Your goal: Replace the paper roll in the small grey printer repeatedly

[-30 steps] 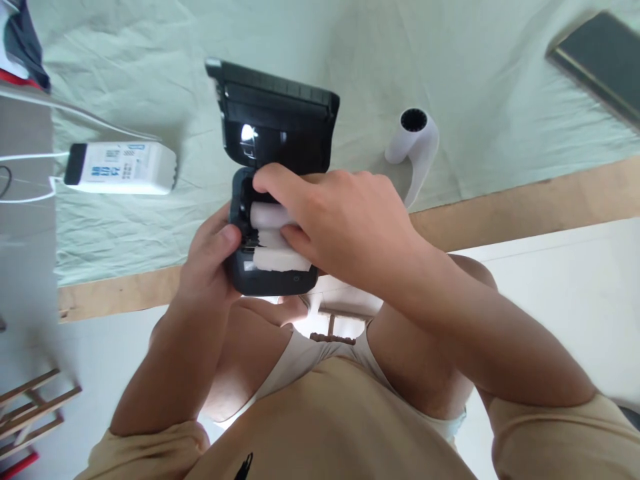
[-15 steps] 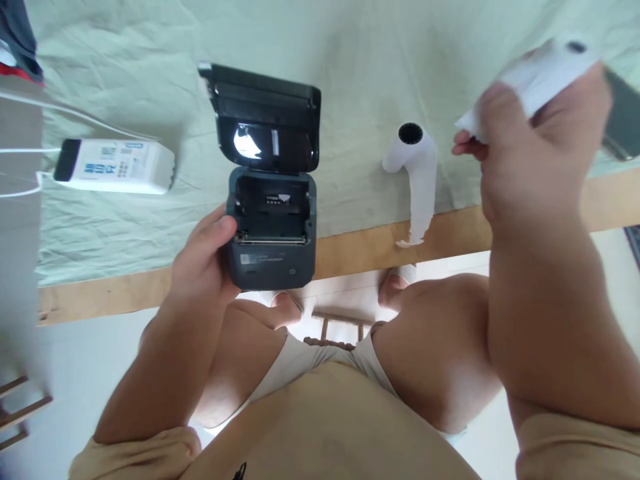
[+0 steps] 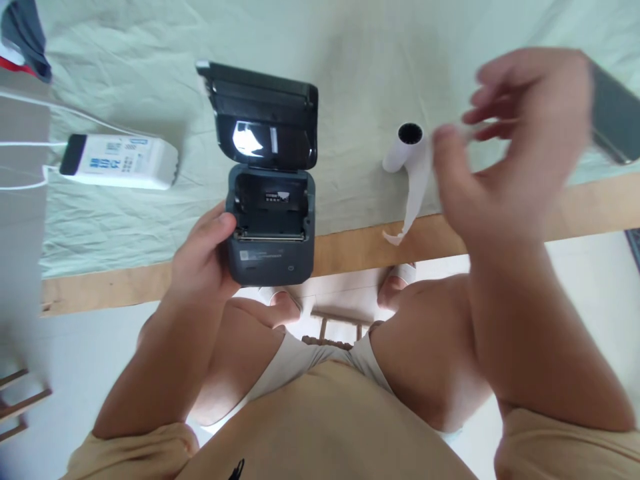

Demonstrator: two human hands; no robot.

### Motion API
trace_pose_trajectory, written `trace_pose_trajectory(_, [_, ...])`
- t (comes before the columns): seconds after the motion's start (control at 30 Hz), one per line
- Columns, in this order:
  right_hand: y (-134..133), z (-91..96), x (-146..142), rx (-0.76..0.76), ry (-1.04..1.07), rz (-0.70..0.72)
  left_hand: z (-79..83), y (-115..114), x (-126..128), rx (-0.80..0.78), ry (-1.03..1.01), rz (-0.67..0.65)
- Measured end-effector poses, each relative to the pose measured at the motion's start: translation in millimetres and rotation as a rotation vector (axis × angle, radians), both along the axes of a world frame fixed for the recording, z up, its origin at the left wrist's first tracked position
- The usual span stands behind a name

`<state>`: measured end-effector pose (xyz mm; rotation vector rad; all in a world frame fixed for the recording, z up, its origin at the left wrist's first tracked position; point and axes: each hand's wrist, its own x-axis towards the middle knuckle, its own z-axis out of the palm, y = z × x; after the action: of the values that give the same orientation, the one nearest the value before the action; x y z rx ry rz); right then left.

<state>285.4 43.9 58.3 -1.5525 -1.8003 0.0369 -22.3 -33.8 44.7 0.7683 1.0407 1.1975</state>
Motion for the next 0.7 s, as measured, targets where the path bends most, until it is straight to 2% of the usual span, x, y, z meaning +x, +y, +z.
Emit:
trace_pose_trajectory(0.07, [-0.3,5.1,-22.1,-0.085,-0.06,0.026,-0.7,-0.3,0.4,0.01,-0.001,0.02])
trace_pose_trajectory(0.17, [8.9,10.9,-44.6,-0.287,-0.17,-0.102,-1.2,-0.3,0.4,-0.005,-0.035,0.049])
trace_pose_trajectory(0.23, [14.5,12.1,-48.5,-0.338,-0.163,-0.155,-1.3,0.0,0.1,-0.02,-0.047,0.055])
trace_pose_trajectory(0.3, [15.8,10.2,-46.5,-0.314,-0.032,-0.078,-1.2,0.1,-0.4,-0.023,-0.047,0.043])
trace_pose_trajectory(0.37, [13.8,5.8,-42.7,-0.272,0.135,0.105,-0.8,0.1,-1.0,-0.024,-0.051,0.032])
trace_pose_trajectory(0.43, [11.5,0.4,-40.1,-0.24,0.152,0.241,-0.2,0.1,-1.5,-0.036,-0.054,0.027])
trace_pose_trajectory(0.47, [10.9,-2.3,-39.4,-0.225,0.102,0.247,0.1,0.1,-1.6,-0.038,-0.056,0.029])
trace_pose_trajectory(0.57, [12.1,-9.3,-38.7,-0.201,-0.014,0.12,0.9,0.5,-1.5,-0.042,-0.068,0.021])
trace_pose_trajectory(0.63, [13.3,-12.4,-38.2,-0.211,0.086,0.125,1.2,1.1,-1.2,-0.045,-0.072,0.017])
trace_pose_trajectory(0.7, [13.6,-13.0,-37.9,-0.222,0.201,0.207,1.2,1.4,-1.1,-0.05,-0.069,0.019])
